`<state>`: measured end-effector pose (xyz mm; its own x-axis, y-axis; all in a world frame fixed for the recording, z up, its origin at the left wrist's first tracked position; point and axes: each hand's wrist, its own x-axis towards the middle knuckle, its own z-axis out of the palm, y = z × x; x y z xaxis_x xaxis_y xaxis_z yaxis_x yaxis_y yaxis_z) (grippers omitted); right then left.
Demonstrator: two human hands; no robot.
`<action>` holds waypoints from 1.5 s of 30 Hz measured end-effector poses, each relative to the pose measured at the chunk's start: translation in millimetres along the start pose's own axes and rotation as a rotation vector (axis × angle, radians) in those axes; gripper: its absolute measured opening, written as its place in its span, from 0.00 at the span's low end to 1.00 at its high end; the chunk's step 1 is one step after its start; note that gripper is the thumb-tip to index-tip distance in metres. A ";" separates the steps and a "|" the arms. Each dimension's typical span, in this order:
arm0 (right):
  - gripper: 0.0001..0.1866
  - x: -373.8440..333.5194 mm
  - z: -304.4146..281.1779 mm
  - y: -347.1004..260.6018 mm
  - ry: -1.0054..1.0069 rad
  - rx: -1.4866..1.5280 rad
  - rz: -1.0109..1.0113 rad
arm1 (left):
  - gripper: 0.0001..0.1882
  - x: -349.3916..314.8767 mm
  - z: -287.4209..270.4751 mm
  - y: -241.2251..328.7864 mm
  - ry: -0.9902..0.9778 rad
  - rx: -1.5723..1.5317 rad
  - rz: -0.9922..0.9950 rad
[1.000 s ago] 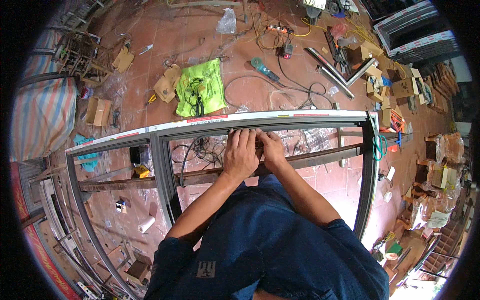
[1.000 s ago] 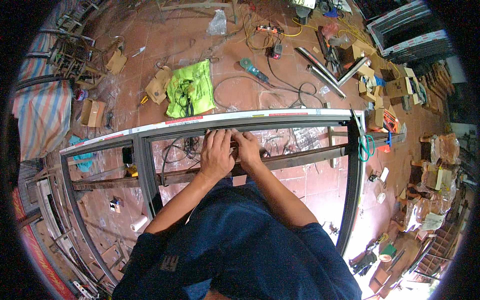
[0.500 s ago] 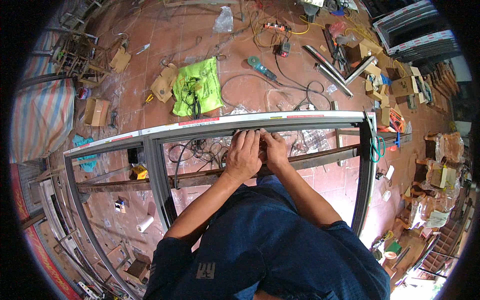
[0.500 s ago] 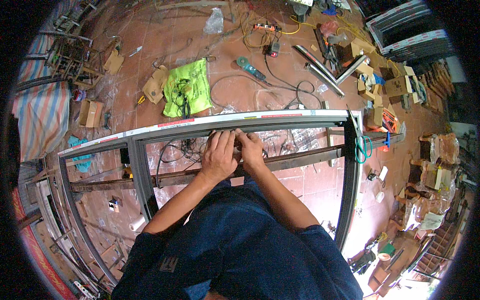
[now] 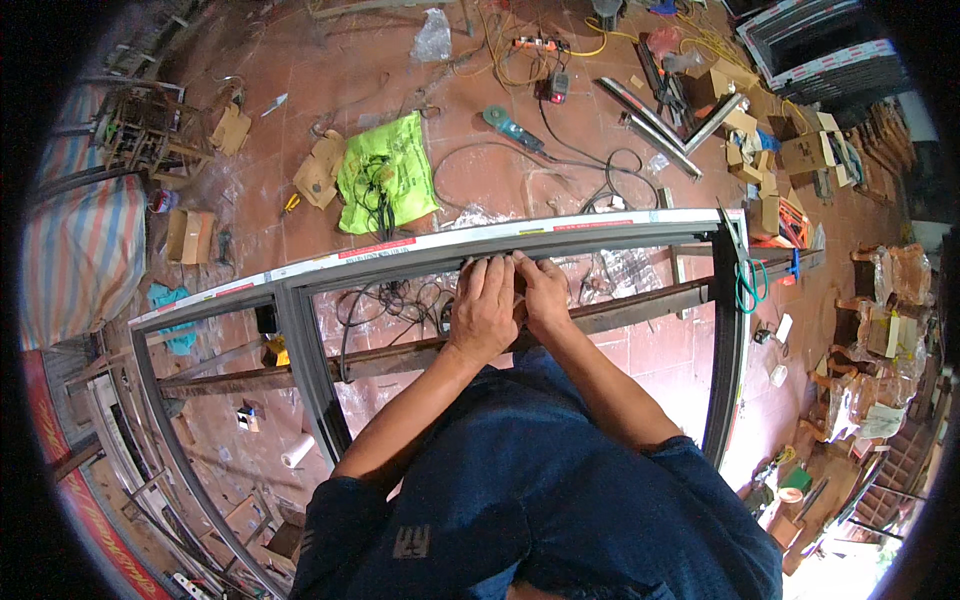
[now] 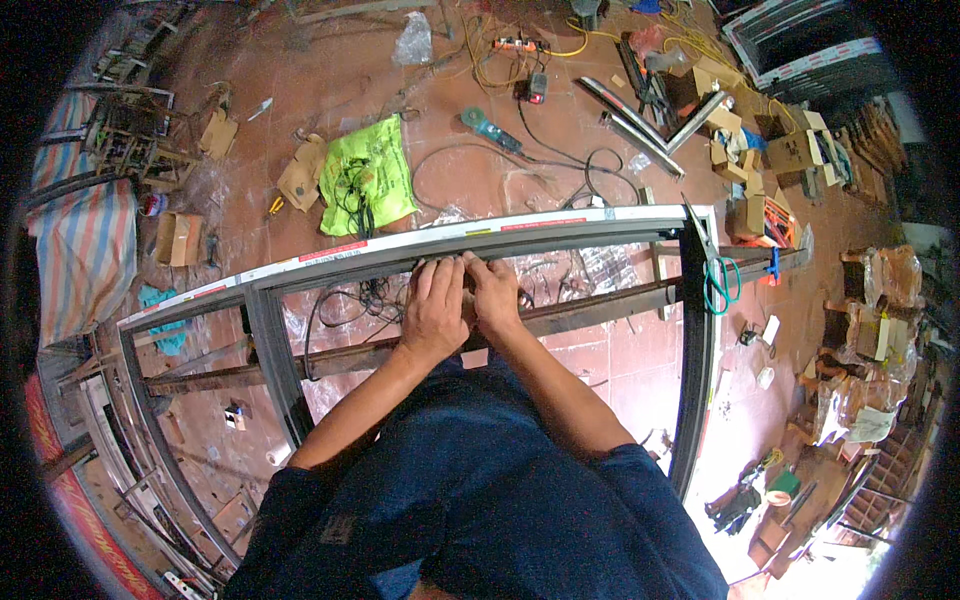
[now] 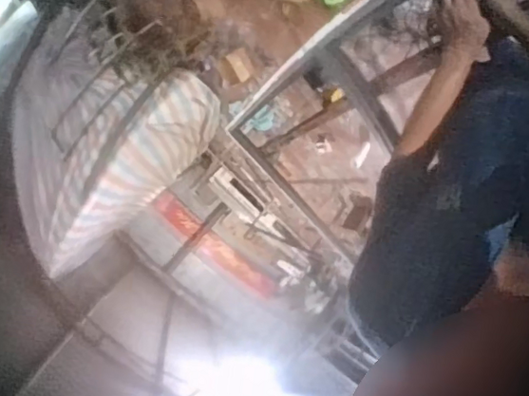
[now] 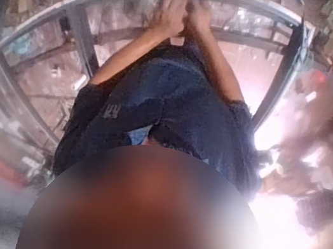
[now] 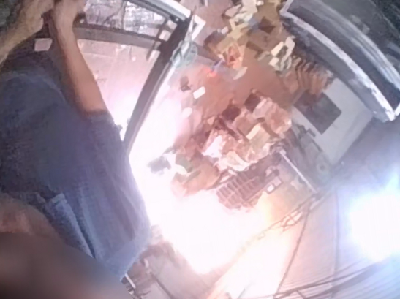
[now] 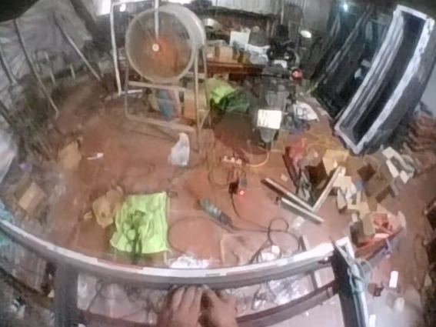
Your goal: The person removes a rubber seal from a metal window frame using a red rubber mallet and a blue utility knife, then installs a new seal along the frame edges. The person works on the frame while sitting on the floor in a cluttered workshop.
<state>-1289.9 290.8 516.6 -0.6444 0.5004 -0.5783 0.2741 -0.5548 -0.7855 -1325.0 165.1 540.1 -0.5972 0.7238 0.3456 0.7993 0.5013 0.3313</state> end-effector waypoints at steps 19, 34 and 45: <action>0.14 -0.1 -32.3 -22.1 -0.132 0.092 0.143 | 0.35 13.9 4.0 17.9 -0.076 -0.065 -0.039; 0.16 13.8 -51.4 -8.5 -0.035 0.161 0.086 | 0.35 21.9 9.1 30.0 -0.060 -0.057 0.045; 0.18 13.9 -61.1 -17.0 -0.004 0.099 0.089 | 0.35 29.7 12.6 35.8 -0.117 -0.084 0.044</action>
<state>-1260.0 347.7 508.5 -0.6236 0.4437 -0.6436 0.2584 -0.6601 -0.7054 -1313.3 210.5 551.1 -0.5460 0.7970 0.2584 0.8132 0.4299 0.3923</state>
